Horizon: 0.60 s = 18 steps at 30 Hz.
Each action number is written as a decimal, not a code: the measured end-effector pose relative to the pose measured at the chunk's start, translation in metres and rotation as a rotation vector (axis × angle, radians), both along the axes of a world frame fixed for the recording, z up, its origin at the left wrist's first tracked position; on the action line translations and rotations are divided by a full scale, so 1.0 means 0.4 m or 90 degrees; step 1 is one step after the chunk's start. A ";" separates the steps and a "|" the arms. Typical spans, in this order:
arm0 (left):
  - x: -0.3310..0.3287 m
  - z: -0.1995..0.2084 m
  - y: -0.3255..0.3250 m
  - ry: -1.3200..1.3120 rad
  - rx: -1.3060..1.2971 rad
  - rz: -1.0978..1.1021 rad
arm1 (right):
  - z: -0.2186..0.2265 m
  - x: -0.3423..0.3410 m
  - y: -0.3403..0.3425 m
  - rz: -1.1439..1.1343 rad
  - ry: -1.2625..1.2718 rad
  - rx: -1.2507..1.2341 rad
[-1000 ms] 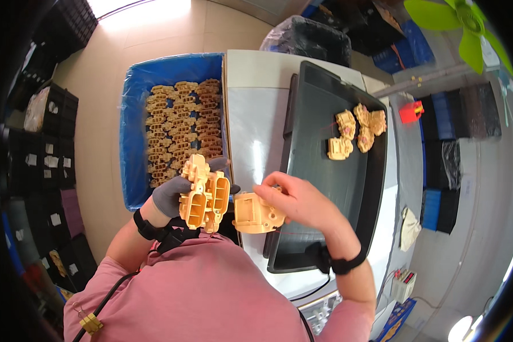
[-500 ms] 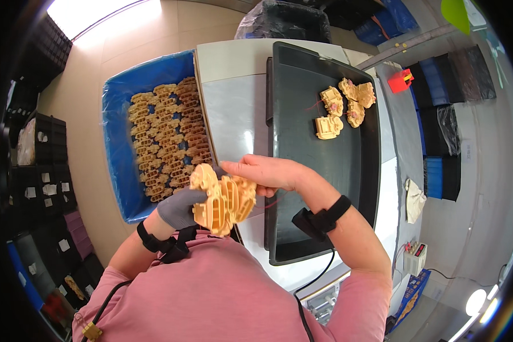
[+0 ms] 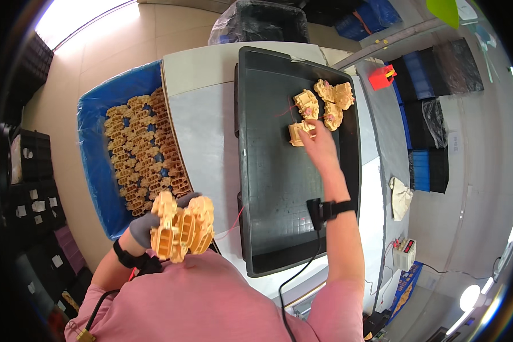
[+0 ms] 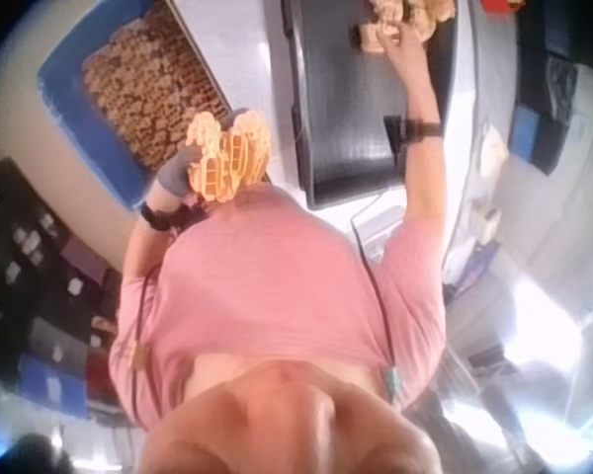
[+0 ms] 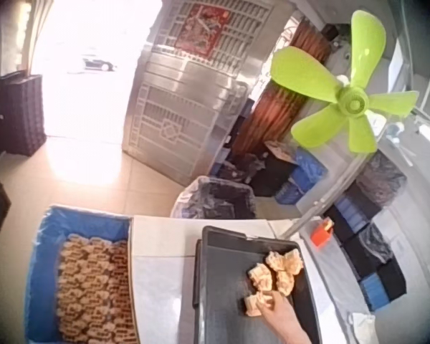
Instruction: Sorting, assembling, and testing plastic toy components at a workstation jig.
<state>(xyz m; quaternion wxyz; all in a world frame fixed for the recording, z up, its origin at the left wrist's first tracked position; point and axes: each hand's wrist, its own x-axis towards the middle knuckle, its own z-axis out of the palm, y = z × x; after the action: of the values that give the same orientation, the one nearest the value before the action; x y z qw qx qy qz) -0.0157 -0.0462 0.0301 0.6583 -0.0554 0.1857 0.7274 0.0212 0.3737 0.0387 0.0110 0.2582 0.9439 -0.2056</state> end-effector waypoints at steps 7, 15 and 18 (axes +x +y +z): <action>0.050 -0.012 -0.096 0.088 -0.021 -0.098 | -0.144 -0.013 0.062 0.289 0.016 0.295; 0.037 -0.038 -0.194 -0.061 -0.069 0.162 | -0.125 0.051 -0.024 0.151 -0.081 0.280; 0.051 -0.087 -0.267 0.276 -0.163 0.205 | -0.136 0.106 -0.029 0.093 -0.060 0.181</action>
<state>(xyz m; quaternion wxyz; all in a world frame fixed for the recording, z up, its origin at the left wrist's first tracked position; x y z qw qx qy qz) 0.0045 -0.1529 -0.0046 0.4673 -0.0104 0.4011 0.7878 0.0636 0.3622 -0.0158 0.0339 0.1972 0.9781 -0.0565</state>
